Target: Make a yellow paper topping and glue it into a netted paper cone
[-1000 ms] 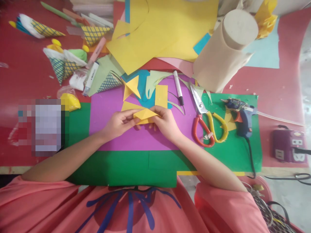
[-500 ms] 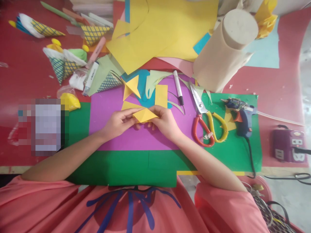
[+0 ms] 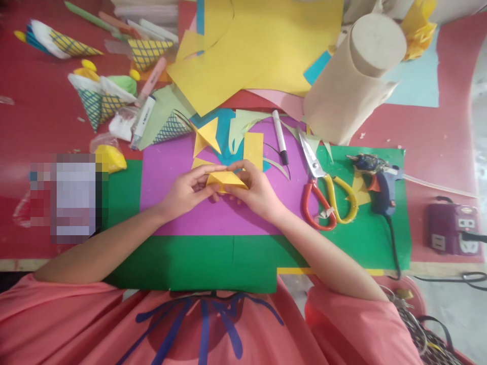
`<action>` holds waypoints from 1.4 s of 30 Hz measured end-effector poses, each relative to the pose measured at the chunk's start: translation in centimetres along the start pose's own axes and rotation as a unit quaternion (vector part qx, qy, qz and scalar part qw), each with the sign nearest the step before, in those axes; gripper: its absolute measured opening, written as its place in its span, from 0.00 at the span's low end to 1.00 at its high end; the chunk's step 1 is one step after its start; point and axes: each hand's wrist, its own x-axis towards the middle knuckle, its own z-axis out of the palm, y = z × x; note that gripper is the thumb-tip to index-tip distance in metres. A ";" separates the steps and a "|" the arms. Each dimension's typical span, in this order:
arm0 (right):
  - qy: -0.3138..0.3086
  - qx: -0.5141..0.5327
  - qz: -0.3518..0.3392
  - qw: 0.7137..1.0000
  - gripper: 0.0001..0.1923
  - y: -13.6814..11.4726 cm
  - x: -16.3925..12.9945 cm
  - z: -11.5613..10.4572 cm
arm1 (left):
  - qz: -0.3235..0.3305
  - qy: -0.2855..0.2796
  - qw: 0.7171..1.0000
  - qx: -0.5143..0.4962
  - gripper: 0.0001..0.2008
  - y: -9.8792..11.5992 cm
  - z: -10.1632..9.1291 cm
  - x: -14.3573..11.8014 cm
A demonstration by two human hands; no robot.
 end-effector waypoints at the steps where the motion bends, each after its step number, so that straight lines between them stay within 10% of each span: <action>1: -0.002 0.005 0.000 1.000 0.18 0.0 0.0 0.0 | 0.002 -0.004 1.000 0.000 0.20 -0.1 0.0 0.0; 10: 0.013 -0.001 -0.014 1.000 0.06 0.0 -0.2 0.0 | 0.010 -0.019 1.000 0.009 0.19 -0.3 0.2 -0.2; 31: 0.038 -0.015 -0.082 0.996 0.28 1.0 -0.2 0.3 | 0.075 0.009 0.995 0.071 0.16 -0.8 0.1 -0.4; 42: -0.007 -0.065 -0.115 0.991 0.16 0.6 -0.5 -0.7 | 0.108 0.079 0.985 0.108 0.09 -0.7 -0.1 -0.5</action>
